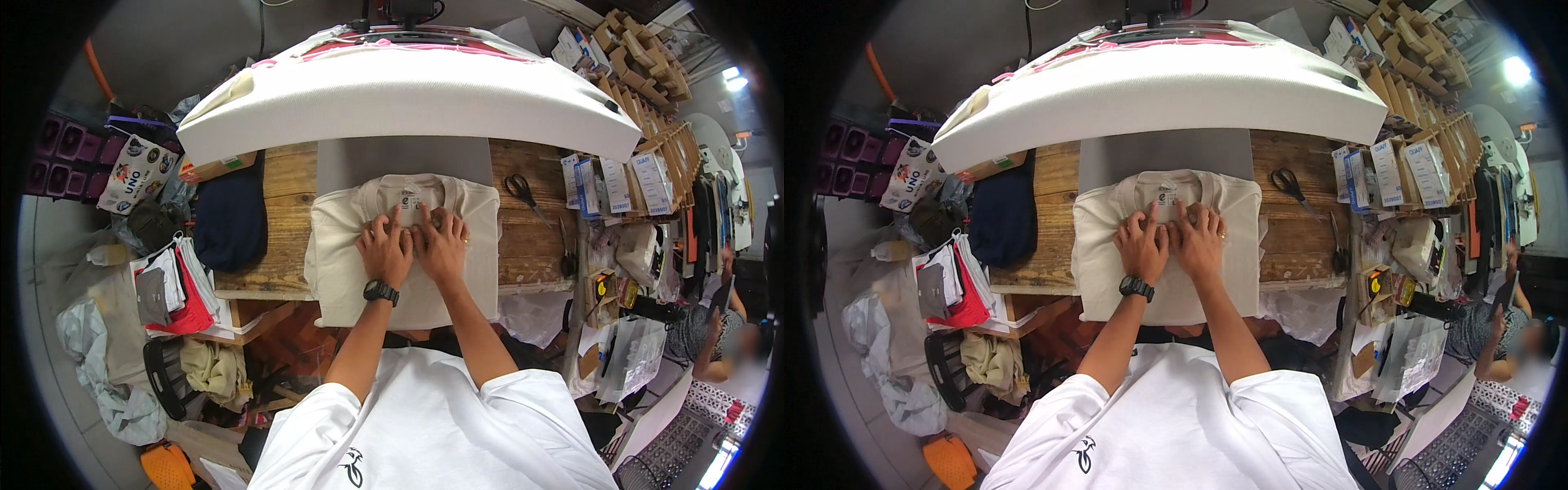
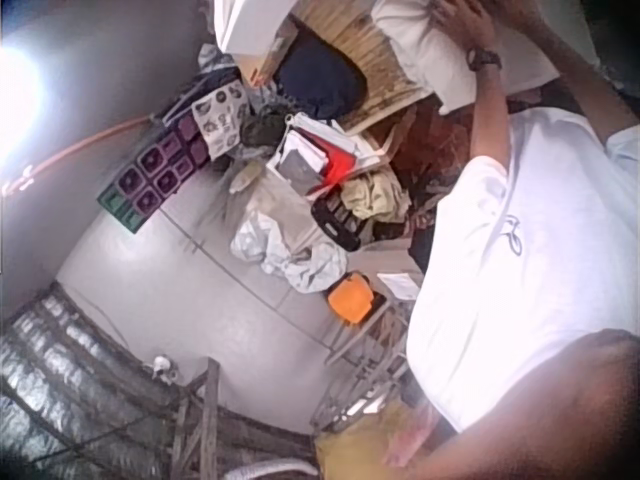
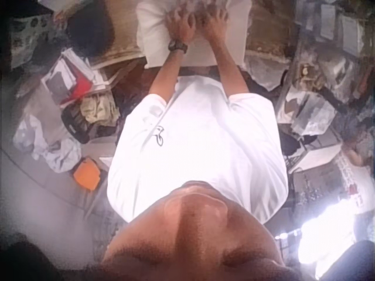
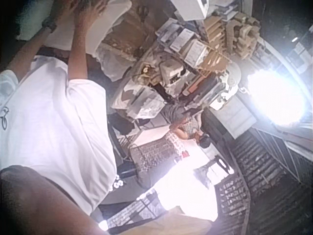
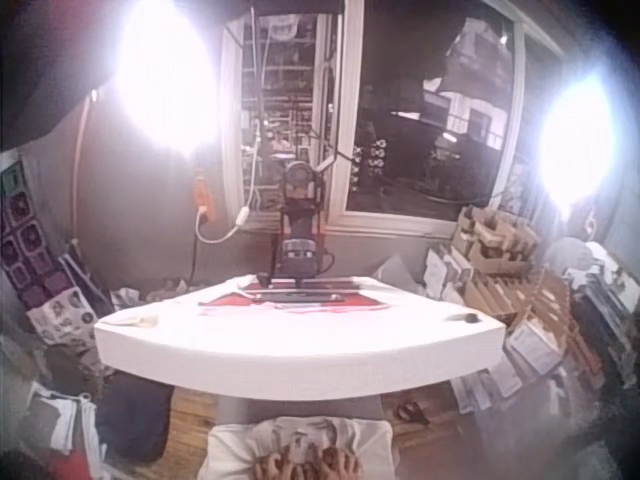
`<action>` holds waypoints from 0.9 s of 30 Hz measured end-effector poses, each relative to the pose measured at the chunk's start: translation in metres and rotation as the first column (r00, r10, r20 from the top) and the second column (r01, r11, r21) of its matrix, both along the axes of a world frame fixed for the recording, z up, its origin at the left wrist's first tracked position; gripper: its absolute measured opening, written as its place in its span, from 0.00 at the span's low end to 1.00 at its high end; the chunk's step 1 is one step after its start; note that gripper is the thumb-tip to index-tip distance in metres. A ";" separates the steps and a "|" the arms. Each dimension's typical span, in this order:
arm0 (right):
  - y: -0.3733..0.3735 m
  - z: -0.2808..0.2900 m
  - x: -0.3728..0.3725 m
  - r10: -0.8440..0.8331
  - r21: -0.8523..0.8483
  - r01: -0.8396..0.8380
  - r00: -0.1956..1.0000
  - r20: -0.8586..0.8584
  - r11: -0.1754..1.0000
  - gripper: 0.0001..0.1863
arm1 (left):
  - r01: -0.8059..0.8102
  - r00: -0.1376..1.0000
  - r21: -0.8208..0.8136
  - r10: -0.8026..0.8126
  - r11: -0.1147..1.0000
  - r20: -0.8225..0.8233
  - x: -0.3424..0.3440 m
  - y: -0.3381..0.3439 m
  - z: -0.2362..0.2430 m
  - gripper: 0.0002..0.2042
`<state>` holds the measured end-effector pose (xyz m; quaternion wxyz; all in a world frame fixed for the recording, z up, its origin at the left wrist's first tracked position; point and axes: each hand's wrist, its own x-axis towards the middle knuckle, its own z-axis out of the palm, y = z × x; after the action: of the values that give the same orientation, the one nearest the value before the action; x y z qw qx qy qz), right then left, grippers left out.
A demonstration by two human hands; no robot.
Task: The person places a beige t-shirt onto a heat press, trims a small brand label using scissors, and positions the label on the shirt collar before pulling the heat press handle down.
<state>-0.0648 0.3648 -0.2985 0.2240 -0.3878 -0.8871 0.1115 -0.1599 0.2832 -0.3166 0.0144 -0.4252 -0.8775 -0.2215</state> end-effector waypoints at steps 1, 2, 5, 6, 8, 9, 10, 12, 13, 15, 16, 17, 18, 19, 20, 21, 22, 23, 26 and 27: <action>-0.001 0.000 0.000 -0.003 -0.003 0.003 1.000 0.003 1.000 0.26 | -0.001 1.000 0.005 0.001 1.000 -0.009 0.000 0.000 0.000 0.26; -0.001 -0.001 0.000 -0.006 -0.006 0.006 1.000 0.006 1.000 0.26 | 0.000 1.000 -0.001 0.000 1.000 0.004 0.000 0.000 0.001 0.26; -0.001 -0.002 0.001 -0.003 -0.008 0.003 1.000 0.000 1.000 0.26 | 0.002 1.000 -0.013 -0.002 1.000 0.026 0.001 -0.001 0.002 0.27; -0.001 -0.002 0.001 -0.006 -0.003 0.006 1.000 0.004 1.000 0.26 | 0.001 1.000 -0.014 -0.001 1.000 0.022 0.001 -0.002 0.002 0.27; -0.002 -0.001 0.002 -0.012 0.005 0.012 1.000 0.014 1.000 0.26 | -0.001 1.000 -0.019 0.001 1.000 0.031 0.002 -0.003 0.002 0.27; -0.002 -0.001 0.002 -0.009 -0.007 0.009 1.000 0.011 1.000 0.26 | -0.001 0.999 -0.022 0.002 1.000 0.044 0.002 -0.003 0.002 0.27; -0.003 -0.001 0.001 -0.006 -0.019 0.006 1.000 0.008 1.000 0.26 | -0.003 0.998 -0.026 0.004 1.000 0.058 0.002 -0.004 0.002 0.27; -0.003 0.000 0.002 -0.002 -0.025 0.002 1.000 0.007 1.000 0.26 | -0.002 0.998 -0.014 0.003 1.000 0.063 0.002 -0.004 0.003 0.27; -0.003 0.001 0.002 0.000 -0.022 0.000 1.000 0.008 1.000 0.26 | -0.002 0.998 -0.009 0.003 1.000 0.065 0.003 -0.005 0.004 0.27; -0.004 0.001 0.003 0.002 -0.022 -0.001 1.000 0.009 1.000 0.25 | -0.004 0.999 -0.003 0.004 1.000 0.053 0.003 -0.005 0.003 0.26; -0.004 0.000 0.005 -0.003 -0.026 0.003 1.000 0.011 1.000 0.25 | -0.005 0.999 0.000 0.005 1.000 0.046 0.003 -0.004 0.003 0.26; -0.003 -0.001 0.004 -0.011 -0.027 0.012 1.000 0.008 1.000 0.25 | -0.001 1.000 0.005 0.001 1.000 0.028 0.003 -0.004 0.003 0.26; -0.003 -0.002 0.004 -0.011 -0.013 0.011 1.000 0.014 1.000 0.25 | 0.003 1.000 0.010 -0.003 1.000 0.009 0.003 -0.004 0.003 0.26; -0.004 -0.003 0.004 -0.012 0.000 0.012 1.000 0.020 1.000 0.24 | 0.008 1.000 0.015 -0.008 1.000 -0.010 0.003 -0.004 0.003 0.25; -0.004 -0.002 0.005 -0.015 0.012 0.014 1.000 0.027 1.000 0.24 | 0.005 1.000 0.015 -0.005 1.000 -0.010 0.004 -0.005 0.003 0.25; -0.004 -0.002 0.005 -0.013 0.017 0.013 1.000 0.023 1.000 0.24 | 0.003 1.000 0.016 -0.003 1.000 -0.011 0.004 -0.006 0.003 0.25; -0.004 -0.001 0.004 -0.013 0.021 0.013 1.000 0.019 1.000 0.24 | 0.001 1.000 0.017 -0.001 1.000 -0.011 0.004 -0.006 0.003 0.25; -0.005 -0.001 0.004 -0.014 0.022 0.013 1.000 0.016 1.000 0.25 | 0.005 1.000 0.017 -0.004 1.000 -0.011 0.003 -0.006 0.004 0.25; -0.005 0.001 0.006 -0.005 0.016 0.005 1.000 -0.005 1.000 0.24 | 0.009 1.000 0.012 -0.009 1.000 -0.010 0.004 -0.006 0.004 0.25; -0.006 0.001 0.006 -0.005 0.011 0.005 1.000 -0.003 1.000 0.24 | 0.006 1.000 0.007 -0.006 1.000 -0.009 0.004 -0.006 0.003 0.25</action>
<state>-0.0592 0.3589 -0.2971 0.2279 -0.3887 -0.8863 0.1068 -0.1561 0.2772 -0.3136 0.0191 -0.4285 -0.8755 -0.2225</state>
